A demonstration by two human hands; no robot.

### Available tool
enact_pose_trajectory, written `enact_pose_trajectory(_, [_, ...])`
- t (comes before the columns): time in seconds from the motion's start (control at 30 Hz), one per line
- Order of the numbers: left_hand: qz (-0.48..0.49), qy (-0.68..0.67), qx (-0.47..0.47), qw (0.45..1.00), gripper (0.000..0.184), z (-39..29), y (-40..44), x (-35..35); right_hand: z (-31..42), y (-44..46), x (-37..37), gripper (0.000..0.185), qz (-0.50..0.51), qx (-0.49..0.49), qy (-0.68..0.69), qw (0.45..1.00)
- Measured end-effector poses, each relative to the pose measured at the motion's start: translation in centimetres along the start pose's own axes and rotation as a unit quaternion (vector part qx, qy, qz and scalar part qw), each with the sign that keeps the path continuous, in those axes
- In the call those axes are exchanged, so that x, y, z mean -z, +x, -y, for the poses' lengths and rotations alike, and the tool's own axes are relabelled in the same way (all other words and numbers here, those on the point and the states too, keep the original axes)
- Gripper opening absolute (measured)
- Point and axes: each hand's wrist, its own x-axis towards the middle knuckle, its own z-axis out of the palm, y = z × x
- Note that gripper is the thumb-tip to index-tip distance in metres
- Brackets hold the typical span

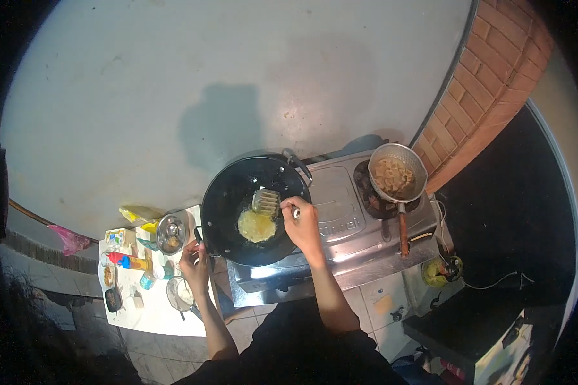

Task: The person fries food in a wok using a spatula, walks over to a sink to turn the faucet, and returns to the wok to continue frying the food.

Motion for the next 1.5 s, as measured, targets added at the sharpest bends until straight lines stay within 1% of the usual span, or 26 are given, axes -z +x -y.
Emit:
enact_pose_trajectory(0.07, [-0.031, -0.026, -0.025, 0.999, 0.029, -0.5, -0.2, -0.1, 0.4, 0.0, 0.1, 0.009, 0.006, 0.027, -0.008, 1.0])
enact_pose_trajectory(0.17, [-0.032, -0.013, -0.022, 0.999, 0.031, -0.3, 0.0, 0.3, 1.1, 0.2, 0.6, 0.011, 0.011, 0.004, 0.016, 1.0])
enact_pose_trajectory(0.3, [-0.027, 0.001, -0.023, 0.999, 0.031, -0.4, 0.1, 0.8, 2.9, 0.4, 1.4, 0.014, 0.024, 0.005, 0.061, 0.998])
enact_pose_trajectory(0.37, [-0.033, 0.002, -0.041, 0.999, 0.031, -0.3, 0.1, 0.9, 3.3, 0.5, 1.9, 0.015, 0.024, 0.005, 0.057, 0.998])
enact_pose_trajectory(0.4, [-0.032, 0.001, -0.041, 0.999, 0.031, -0.3, 0.1, 0.9, 3.4, 0.6, 2.1, 0.015, 0.025, 0.003, 0.054, 0.998])
enact_pose_trajectory(0.47, [-0.017, 0.012, -0.012, 1.0, 0.031, -0.6, 0.1, 1.0, 2.7, 0.8, 2.3, 0.015, 0.024, 0.015, 0.064, 0.998])
enact_pose_trajectory(0.53, [-0.012, 0.004, -0.01, 1.0, 0.031, -0.1, 0.2, 1.0, 2.8, 1.0, 2.5, 0.015, 0.022, 0.026, 0.073, 0.997])
enact_pose_trajectory(0.57, [-0.008, -0.005, -0.007, 1.0, 0.03, 0.1, 0.3, 0.9, 3.3, 0.9, 2.8, 0.012, 0.027, 0.024, 0.082, 0.996])
enact_pose_trajectory(0.6, [-0.007, -0.005, -0.008, 1.0, 0.03, 0.0, 0.4, 0.9, 3.7, 1.0, 2.9, 0.008, 0.032, 0.022, 0.092, 0.995])
enact_pose_trajectory(0.7, [0.0, 0.014, -0.023, 1.0, 0.029, -0.2, 0.3, 0.9, 3.9, 1.0, 3.1, 0.009, 0.041, 0.009, 0.107, 0.993])
enact_pose_trajectory(0.73, [0.002, 0.012, -0.024, 1.0, 0.029, -0.3, 0.3, 0.8, 3.6, 1.1, 3.1, 0.009, 0.042, 0.009, 0.107, 0.993])
enact_pose_trajectory(0.8, [0.002, 0.011, -0.025, 1.0, 0.029, -0.3, 0.3, 0.8, 2.8, 1.4, 2.8, 0.009, 0.034, 0.062, 0.066, 0.995])
enact_pose_trajectory(0.87, [0.023, 0.001, -0.02, 1.0, 0.029, 0.1, 0.4, 0.8, 2.6, 1.3, 2.6, 0.007, 0.048, 0.058, 0.06, 0.995])
enact_pose_trajectory(0.93, [0.021, -0.008, -0.009, 1.0, 0.029, 0.3, 0.4, 0.6, 2.8, 1.2, 2.3, 0.007, 0.06, 0.055, 0.053, 0.995])
enact_pose_trajectory(1.0, [0.018, -0.017, 0.001, 1.0, 0.029, 0.1, 0.3, 0.5, 3.2, 1.1, 1.5, 0.009, 0.059, 0.012, 0.115, 0.992])
enact_pose_trajectory(1.03, [0.017, -0.009, 0.001, 1.0, 0.031, -0.1, 0.3, 0.5, 3.4, 1.1, 1.1, 0.011, 0.059, 0.008, 0.165, 0.984])
enact_pose_trajectory(1.07, [0.016, -0.001, 0.002, 1.0, 0.032, -0.3, 0.3, 0.5, 2.9, 1.2, 1.0, 0.011, 0.06, 0.009, 0.166, 0.984])
enact_pose_trajectory(1.13, [0.013, -0.009, -0.002, 1.0, 0.033, 0.1, 0.3, 0.4, 1.5, 1.5, 0.7, 0.01, 0.081, 0.019, 0.11, 0.99])
enact_pose_trajectory(1.17, [0.012, -0.018, -0.005, 1.0, 0.034, 0.2, 0.3, 0.4, 0.8, 1.5, 0.6, 0.01, 0.081, 0.019, 0.11, 0.99])
enact_pose_trajectory(1.23, [0.013, -0.02, -0.005, 1.0, 0.033, 0.2, 0.3, 0.3, 0.3, 1.5, 0.4, 0.013, 0.102, 0.056, 0.089, 0.989])
enact_pose_trajectory(1.27, [0.014, -0.024, -0.007, 1.0, 0.032, 0.2, 0.3, 0.3, -0.1, 1.5, 0.3, 0.013, 0.103, 0.056, 0.089, 0.989])
enact_pose_trajectory(1.33, [0.013, -0.032, -0.008, 0.999, 0.03, 0.6, 0.4, 0.2, -0.2, 1.5, 0.1, 0.012, 0.096, 0.093, 0.064, 0.989])
enact_pose_trajectory(1.47, [0.016, -0.024, -0.017, 0.999, 0.028, 0.8, 0.4, 0.2, -0.3, 1.6, 0.0, 0.014, 0.1, 0.066, 0.055, 0.991])
enact_pose_trajectory(1.5, [0.017, -0.024, -0.017, 0.999, 0.028, 1.0, 0.5, 0.2, -0.2, 1.6, 0.1, 0.016, 0.106, 0.043, 0.03, 0.993])
